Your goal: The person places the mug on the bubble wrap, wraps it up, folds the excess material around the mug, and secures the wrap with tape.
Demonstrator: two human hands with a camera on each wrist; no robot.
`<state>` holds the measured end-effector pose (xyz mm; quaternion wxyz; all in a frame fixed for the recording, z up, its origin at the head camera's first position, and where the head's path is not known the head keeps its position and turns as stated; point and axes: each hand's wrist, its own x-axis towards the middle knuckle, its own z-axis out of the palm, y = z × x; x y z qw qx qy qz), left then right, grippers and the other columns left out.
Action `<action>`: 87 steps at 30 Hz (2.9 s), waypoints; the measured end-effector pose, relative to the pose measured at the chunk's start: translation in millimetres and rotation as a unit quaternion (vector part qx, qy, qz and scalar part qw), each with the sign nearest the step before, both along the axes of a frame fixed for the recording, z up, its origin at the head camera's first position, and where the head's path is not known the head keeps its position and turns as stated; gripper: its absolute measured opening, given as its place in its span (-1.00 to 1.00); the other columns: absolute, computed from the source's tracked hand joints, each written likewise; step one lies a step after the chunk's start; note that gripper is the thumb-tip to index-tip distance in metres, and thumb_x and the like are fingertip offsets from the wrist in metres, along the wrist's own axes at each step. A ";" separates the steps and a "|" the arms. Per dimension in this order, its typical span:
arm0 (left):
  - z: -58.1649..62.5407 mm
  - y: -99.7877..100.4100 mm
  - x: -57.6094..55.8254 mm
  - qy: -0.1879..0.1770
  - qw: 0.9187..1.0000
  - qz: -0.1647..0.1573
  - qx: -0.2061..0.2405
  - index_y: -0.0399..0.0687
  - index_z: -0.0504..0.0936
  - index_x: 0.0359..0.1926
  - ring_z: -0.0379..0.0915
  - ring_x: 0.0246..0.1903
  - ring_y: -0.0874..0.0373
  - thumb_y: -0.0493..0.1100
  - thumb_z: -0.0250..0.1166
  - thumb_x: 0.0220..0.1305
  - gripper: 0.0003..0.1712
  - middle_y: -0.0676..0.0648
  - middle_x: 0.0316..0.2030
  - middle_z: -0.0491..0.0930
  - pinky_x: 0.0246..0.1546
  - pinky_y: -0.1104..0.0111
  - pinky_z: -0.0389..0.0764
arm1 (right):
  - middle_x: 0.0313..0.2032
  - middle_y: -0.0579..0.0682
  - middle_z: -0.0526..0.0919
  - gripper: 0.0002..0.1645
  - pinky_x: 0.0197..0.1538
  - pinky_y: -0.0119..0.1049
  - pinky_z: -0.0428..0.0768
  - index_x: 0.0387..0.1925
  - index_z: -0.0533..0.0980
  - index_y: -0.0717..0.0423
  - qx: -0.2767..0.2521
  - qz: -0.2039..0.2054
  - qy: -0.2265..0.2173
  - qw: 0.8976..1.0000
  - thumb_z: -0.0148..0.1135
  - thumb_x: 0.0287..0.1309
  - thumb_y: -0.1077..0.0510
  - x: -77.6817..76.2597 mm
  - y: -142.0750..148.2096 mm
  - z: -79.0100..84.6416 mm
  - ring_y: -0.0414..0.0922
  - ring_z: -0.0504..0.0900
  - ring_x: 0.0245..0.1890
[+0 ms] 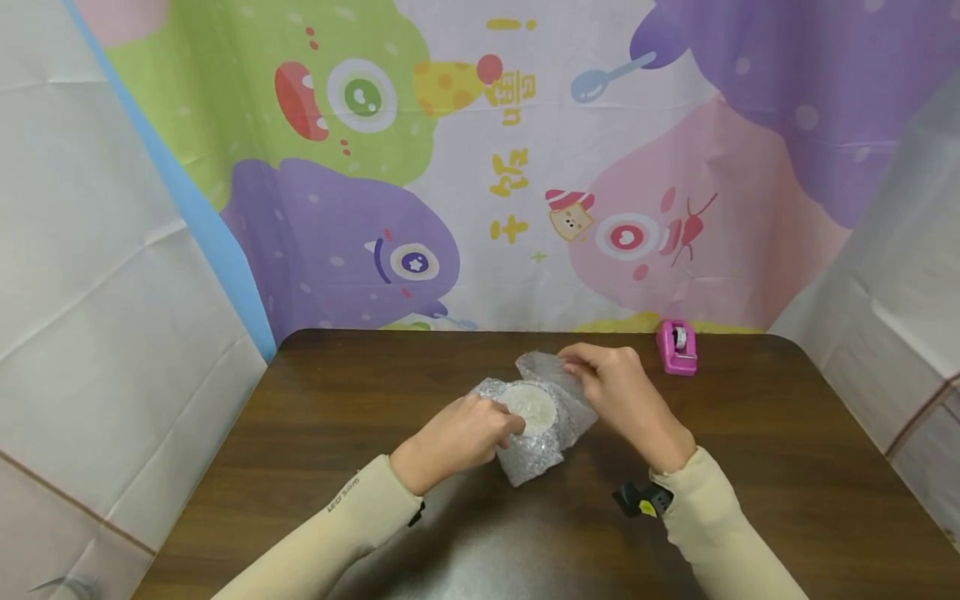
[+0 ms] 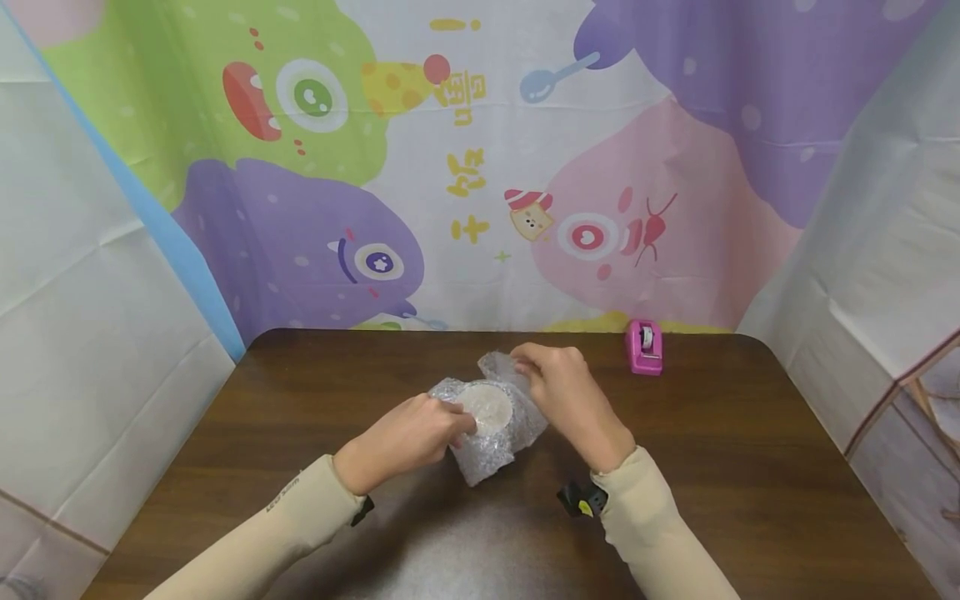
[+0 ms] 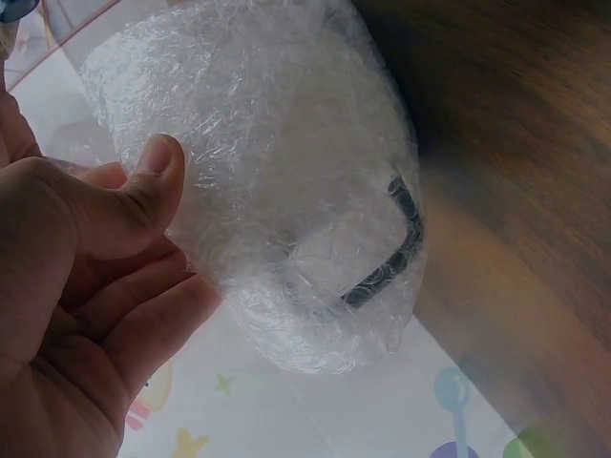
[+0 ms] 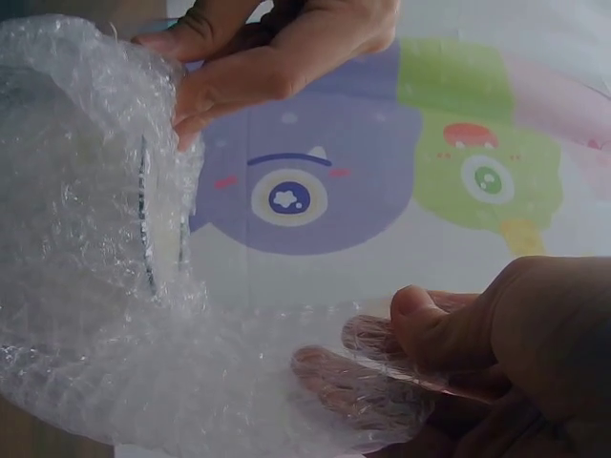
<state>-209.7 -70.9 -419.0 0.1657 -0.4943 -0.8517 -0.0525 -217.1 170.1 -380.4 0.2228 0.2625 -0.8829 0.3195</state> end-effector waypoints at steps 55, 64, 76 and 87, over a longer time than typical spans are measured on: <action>-3.7 1.7 -5.0 0.013 0.999 0.030 -0.014 0.08 0.71 0.17 0.68 -0.38 0.29 -0.36 0.49 0.13 -0.44 0.10 0.12 0.72 -0.36 0.36 0.73 | -0.30 -0.09 0.81 -0.77 -0.29 -0.22 0.74 -0.15 0.75 0.10 0.184 0.097 0.059 0.976 0.39 0.16 0.35 37.5 -25.5 -37.2 -0.19 0.77 -0.35; -1.1 5.8 -1.3 0.075 0.994 0.043 -0.063 0.20 0.77 -0.12 0.59 -0.56 0.25 -0.20 0.55 0.07 -0.68 0.19 -0.46 0.70 -0.51 0.35 0.66 | -0.19 0.10 0.80 -0.81 -0.22 -0.21 0.75 -0.08 0.69 0.28 0.011 0.062 -0.015 0.998 0.32 0.29 0.34 17.6 -1.7 -37.7 -0.11 0.76 -0.27; 0.1 9.4 -0.3 0.097 0.993 0.037 -0.055 0.16 0.74 -0.28 0.58 -0.60 0.25 -0.26 0.52 0.06 -0.77 0.17 -0.54 0.65 -0.58 0.36 0.62 | 0.10 0.38 0.67 -0.21 0.08 0.05 0.71 0.34 0.38 0.41 0.012 0.020 -0.304 0.952 0.38 0.28 -0.01 -9.4 9.5 -48.4 0.20 0.71 0.10; -0.4 9.5 0.2 0.050 0.998 0.037 -0.033 0.01 0.66 0.02 0.63 -0.49 0.24 -0.34 0.55 0.02 -0.50 0.08 -0.31 0.72 -0.45 0.39 0.67 | -0.03 0.25 0.68 -0.24 -0.16 -0.13 0.68 0.16 0.49 0.37 0.051 -0.030 -0.377 0.924 0.45 0.11 -0.08 -26.5 -8.9 -46.8 0.00 0.65 -0.19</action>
